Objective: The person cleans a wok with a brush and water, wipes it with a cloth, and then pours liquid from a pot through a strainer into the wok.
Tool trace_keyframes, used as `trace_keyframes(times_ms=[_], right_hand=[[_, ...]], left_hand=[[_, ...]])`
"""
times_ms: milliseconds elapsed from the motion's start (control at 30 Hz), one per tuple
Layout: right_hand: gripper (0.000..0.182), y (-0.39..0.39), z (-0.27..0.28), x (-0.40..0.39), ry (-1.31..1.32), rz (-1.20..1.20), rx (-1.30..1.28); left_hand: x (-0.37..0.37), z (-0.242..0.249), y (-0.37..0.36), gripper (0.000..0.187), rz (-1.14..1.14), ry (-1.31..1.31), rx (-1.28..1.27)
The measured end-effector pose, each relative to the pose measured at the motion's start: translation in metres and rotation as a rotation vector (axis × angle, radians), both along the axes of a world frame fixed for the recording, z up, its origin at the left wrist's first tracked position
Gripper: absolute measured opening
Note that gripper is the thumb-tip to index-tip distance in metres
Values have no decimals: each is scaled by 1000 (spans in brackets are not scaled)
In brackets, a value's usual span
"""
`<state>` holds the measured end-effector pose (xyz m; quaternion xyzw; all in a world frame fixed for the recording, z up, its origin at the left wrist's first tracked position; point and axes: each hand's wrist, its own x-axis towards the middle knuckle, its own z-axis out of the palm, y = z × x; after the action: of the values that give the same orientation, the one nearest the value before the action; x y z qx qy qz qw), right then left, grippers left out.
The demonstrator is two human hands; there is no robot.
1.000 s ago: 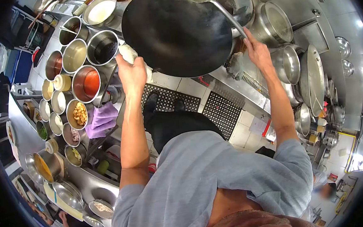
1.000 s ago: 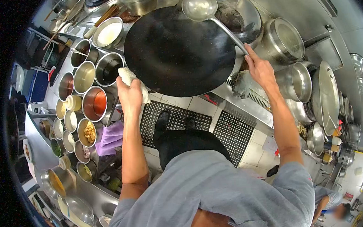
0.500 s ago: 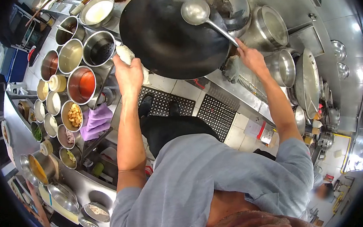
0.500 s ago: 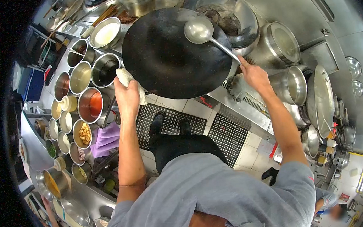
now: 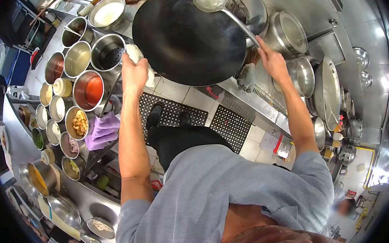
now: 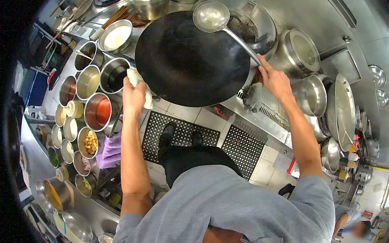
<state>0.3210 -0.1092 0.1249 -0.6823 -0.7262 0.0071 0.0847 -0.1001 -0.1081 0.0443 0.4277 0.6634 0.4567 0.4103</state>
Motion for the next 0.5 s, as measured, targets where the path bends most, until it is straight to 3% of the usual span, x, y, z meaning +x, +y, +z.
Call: trace_keyframes(times_ms=[200, 333, 400, 500], right_hand=[[46, 16, -6, 14, -318, -30, -236], [46, 22, 3, 6, -257, -60, -157], [46, 17, 5, 3, -91, -46, 10], [46, 19, 12, 5, -132, -25, -15]], left_hand=[[-1, 3, 1, 48, -4, 20, -2], [-7, 7, 5, 45, -36, 23, 4], [-10, 15, 7, 44, -51, -36, -15], [-14, 15, 16, 41, -77, -65, -16]])
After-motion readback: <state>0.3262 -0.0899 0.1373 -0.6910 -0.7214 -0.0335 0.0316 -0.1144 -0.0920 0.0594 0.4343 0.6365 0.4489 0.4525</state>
